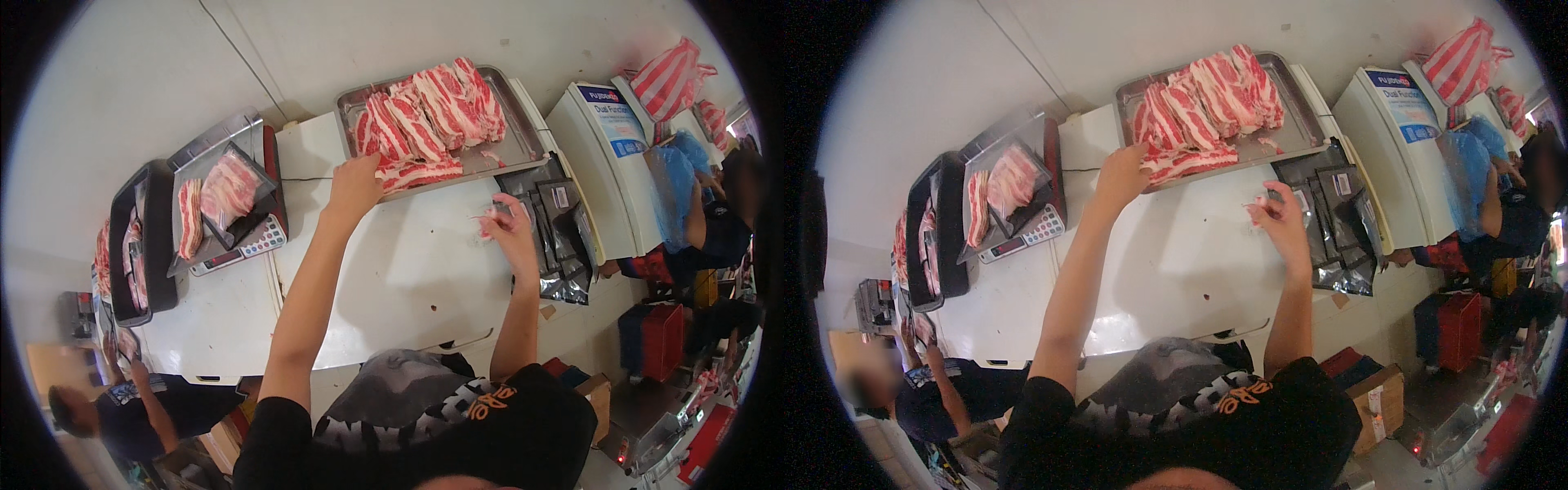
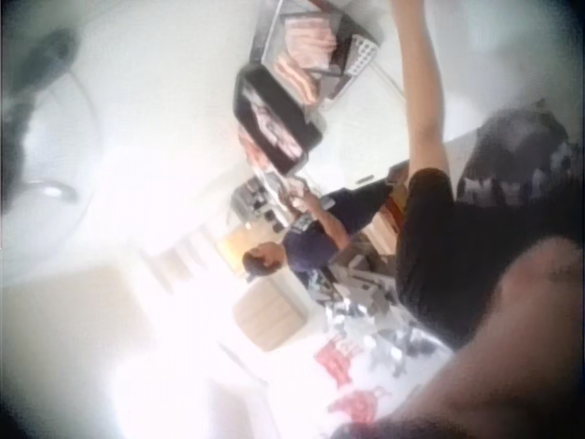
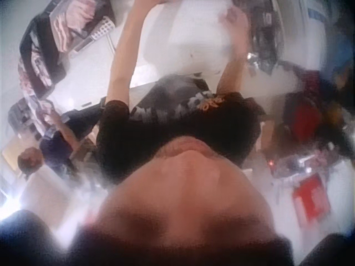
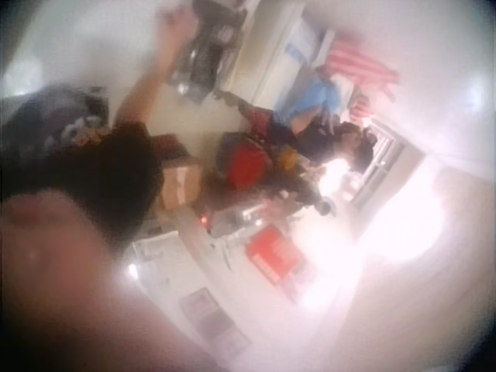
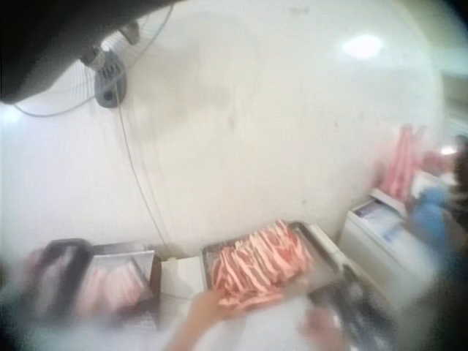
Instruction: The person places sliced meat into black plastic trays, weighs them on a digital scale, and stacks the filled trays on the counter. The person handles the meat by hand and uses the scale to measure each portion before moving it aside.
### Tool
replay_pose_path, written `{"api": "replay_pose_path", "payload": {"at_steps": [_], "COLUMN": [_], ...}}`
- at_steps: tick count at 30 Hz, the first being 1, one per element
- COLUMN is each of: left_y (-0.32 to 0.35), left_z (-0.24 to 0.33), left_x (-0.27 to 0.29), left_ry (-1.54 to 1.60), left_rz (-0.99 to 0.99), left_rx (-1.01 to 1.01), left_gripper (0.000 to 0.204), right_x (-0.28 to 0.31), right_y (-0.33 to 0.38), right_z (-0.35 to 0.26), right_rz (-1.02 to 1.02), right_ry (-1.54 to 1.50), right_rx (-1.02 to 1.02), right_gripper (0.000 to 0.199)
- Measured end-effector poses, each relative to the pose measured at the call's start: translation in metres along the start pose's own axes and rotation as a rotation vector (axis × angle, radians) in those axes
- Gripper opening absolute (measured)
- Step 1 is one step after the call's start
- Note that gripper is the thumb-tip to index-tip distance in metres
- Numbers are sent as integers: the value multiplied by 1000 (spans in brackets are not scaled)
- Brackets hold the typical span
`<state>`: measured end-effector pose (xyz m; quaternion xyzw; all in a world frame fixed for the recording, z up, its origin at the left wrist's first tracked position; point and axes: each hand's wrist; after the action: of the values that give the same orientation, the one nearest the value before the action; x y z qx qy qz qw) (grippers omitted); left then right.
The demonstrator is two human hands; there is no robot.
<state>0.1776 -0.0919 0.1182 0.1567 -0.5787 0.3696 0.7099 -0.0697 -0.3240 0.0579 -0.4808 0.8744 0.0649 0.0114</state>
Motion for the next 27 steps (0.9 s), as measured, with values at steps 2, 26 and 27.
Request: {"api": "replay_pose_path", "payload": {"at_steps": [2,26,27], "left_y": [-3,394,407], "left_z": [2,-104,-107], "left_x": [-5,25,26], "left_ry": [-79,730,732], "left_rz": [-132,402,428], "left_rx": [76,559,596], "left_gripper": [37,11,12], "right_x": [-5,-168,-203], "right_y": [1,72,72], "right_z": [7,-1,-17], "right_rz": [-110,-259,-278], "right_ry": [4,64,-47], "right_rx": [-26,-114,-119], "right_gripper": [43,18,20]}}
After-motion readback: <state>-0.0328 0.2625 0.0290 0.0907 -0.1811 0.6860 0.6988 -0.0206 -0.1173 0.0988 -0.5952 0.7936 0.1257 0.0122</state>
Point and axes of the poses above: each hand's wrist, its own y-axis away from the middle knuckle, its own x-axis out of the back of the hand, z = x × y, and after that the axes turned 1 degree about -y, right-handed
